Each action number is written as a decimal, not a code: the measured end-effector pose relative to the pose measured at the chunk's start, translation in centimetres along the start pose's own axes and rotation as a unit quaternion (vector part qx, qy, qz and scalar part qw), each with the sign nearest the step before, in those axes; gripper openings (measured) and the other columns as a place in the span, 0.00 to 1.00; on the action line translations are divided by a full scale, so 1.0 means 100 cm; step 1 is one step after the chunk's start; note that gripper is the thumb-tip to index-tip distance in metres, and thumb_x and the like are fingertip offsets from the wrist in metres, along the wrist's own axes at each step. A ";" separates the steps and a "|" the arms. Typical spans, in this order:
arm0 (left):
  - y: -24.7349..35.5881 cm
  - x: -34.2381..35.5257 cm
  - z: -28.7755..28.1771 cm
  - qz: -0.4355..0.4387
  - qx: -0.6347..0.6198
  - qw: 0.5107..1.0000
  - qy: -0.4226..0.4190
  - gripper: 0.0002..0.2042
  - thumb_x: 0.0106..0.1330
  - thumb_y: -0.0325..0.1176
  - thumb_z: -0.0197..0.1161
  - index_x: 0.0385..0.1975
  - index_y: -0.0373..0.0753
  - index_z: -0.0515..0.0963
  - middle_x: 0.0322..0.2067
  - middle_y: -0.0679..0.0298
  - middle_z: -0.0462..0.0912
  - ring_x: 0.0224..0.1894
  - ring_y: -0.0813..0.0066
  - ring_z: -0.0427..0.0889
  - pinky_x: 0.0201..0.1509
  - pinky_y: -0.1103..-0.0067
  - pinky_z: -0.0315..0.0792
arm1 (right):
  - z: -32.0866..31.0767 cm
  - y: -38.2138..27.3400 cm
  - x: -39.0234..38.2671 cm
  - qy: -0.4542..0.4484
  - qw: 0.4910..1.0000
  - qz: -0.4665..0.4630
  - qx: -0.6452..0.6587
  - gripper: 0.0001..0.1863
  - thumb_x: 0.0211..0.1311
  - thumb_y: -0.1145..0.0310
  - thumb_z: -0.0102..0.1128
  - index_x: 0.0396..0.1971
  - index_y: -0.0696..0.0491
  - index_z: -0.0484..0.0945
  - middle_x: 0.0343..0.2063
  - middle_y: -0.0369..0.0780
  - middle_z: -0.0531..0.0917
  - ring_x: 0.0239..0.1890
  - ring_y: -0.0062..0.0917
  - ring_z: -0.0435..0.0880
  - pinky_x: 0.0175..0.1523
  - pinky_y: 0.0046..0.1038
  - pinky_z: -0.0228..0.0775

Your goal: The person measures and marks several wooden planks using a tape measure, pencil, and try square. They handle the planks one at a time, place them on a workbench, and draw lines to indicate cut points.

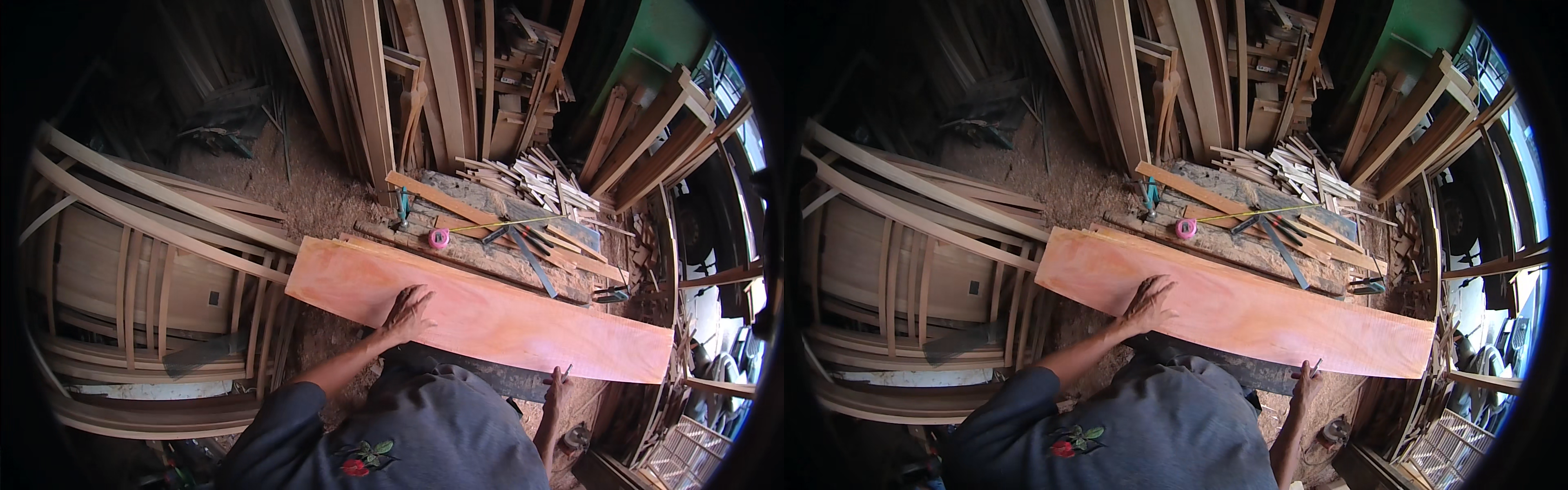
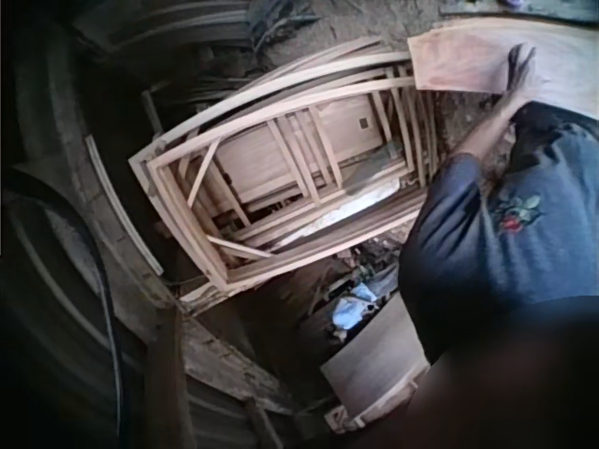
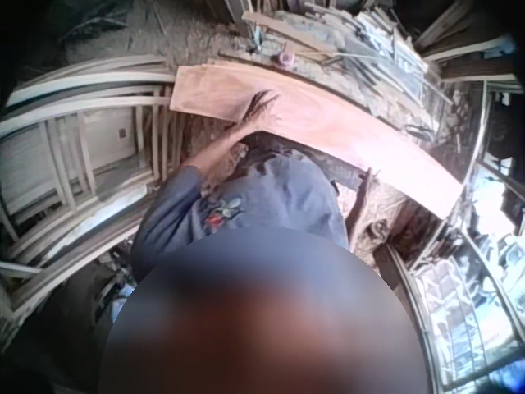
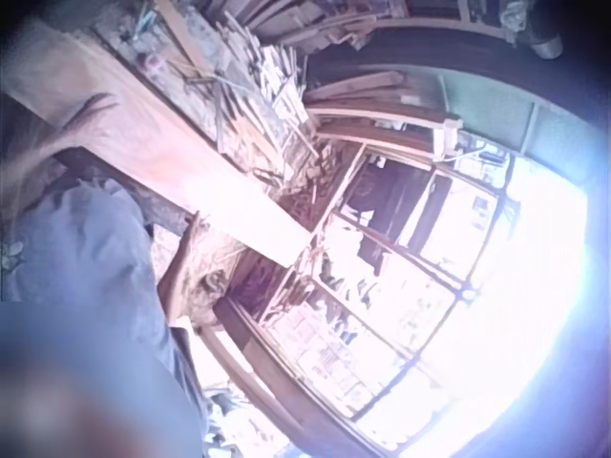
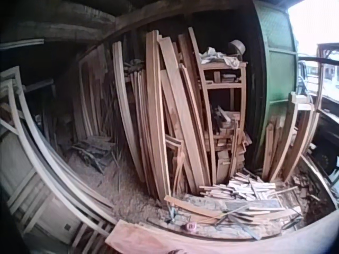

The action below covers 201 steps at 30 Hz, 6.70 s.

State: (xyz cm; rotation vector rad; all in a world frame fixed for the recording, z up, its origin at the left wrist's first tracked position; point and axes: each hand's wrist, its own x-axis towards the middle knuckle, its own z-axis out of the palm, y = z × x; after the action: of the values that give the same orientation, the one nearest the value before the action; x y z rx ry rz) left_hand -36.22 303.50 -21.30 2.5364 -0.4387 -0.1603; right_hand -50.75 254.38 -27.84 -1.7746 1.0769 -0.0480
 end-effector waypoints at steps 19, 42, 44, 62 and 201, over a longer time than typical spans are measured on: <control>-0.110 0.236 0.116 -0.219 -0.020 0.970 0.100 0.22 0.65 0.33 0.61 0.57 0.27 0.72 0.62 0.36 0.70 0.61 0.39 0.74 0.63 0.47 0.67 | -0.029 0.077 -0.122 -0.016 0.979 0.102 -0.177 0.24 0.70 0.51 0.67 0.29 0.60 0.80 0.21 0.43 0.87 0.14 0.20 0.74 0.22 0.27 0.62; -0.055 0.113 -0.025 -0.173 -0.539 0.803 -0.190 0.19 0.66 0.44 0.64 0.49 0.36 0.78 0.33 0.65 0.78 0.32 0.76 0.80 0.26 0.75 0.81 | 0.003 0.023 -0.094 -0.114 0.981 0.024 -0.157 0.18 0.69 0.56 0.68 0.32 0.58 0.84 0.14 0.31 0.72 0.16 0.17 0.67 0.22 0.26 0.57; -0.042 0.089 -0.018 -0.168 -0.539 0.803 -0.192 0.20 0.69 0.48 0.63 0.50 0.37 0.77 0.33 0.65 0.78 0.33 0.77 0.80 0.26 0.76 0.82 | 0.013 0.008 -0.101 -0.095 0.979 0.003 -0.178 0.19 0.70 0.54 0.67 0.32 0.58 0.83 0.14 0.31 0.72 0.14 0.16 0.66 0.20 0.26 0.55; 0.014 0.034 0.002 -0.211 -0.501 0.796 -0.265 0.13 0.73 0.38 0.64 0.46 0.34 0.79 0.32 0.66 0.80 0.30 0.81 0.79 0.28 0.82 0.80 | 0.065 -0.051 -0.097 -0.052 0.998 0.046 0.009 0.21 0.69 0.52 0.69 0.30 0.57 0.84 0.19 0.36 0.82 0.17 0.16 0.72 0.22 0.26 0.61; 0.381 0.212 0.263 -0.142 0.072 0.952 -0.260 0.16 0.62 0.22 0.73 0.41 0.43 0.70 0.30 0.66 0.79 0.29 0.75 0.80 0.33 0.77 0.77 | -0.155 0.164 0.274 0.301 0.795 0.104 0.517 0.31 0.50 0.50 0.83 0.41 0.60 0.79 0.34 0.44 0.83 0.38 0.31 0.83 0.46 0.34 0.77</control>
State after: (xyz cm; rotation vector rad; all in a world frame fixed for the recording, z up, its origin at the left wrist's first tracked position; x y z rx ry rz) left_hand -32.19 252.81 -23.08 2.6712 -0.2815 -0.9523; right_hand -52.27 223.11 -44.49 -0.6133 1.3030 -0.9438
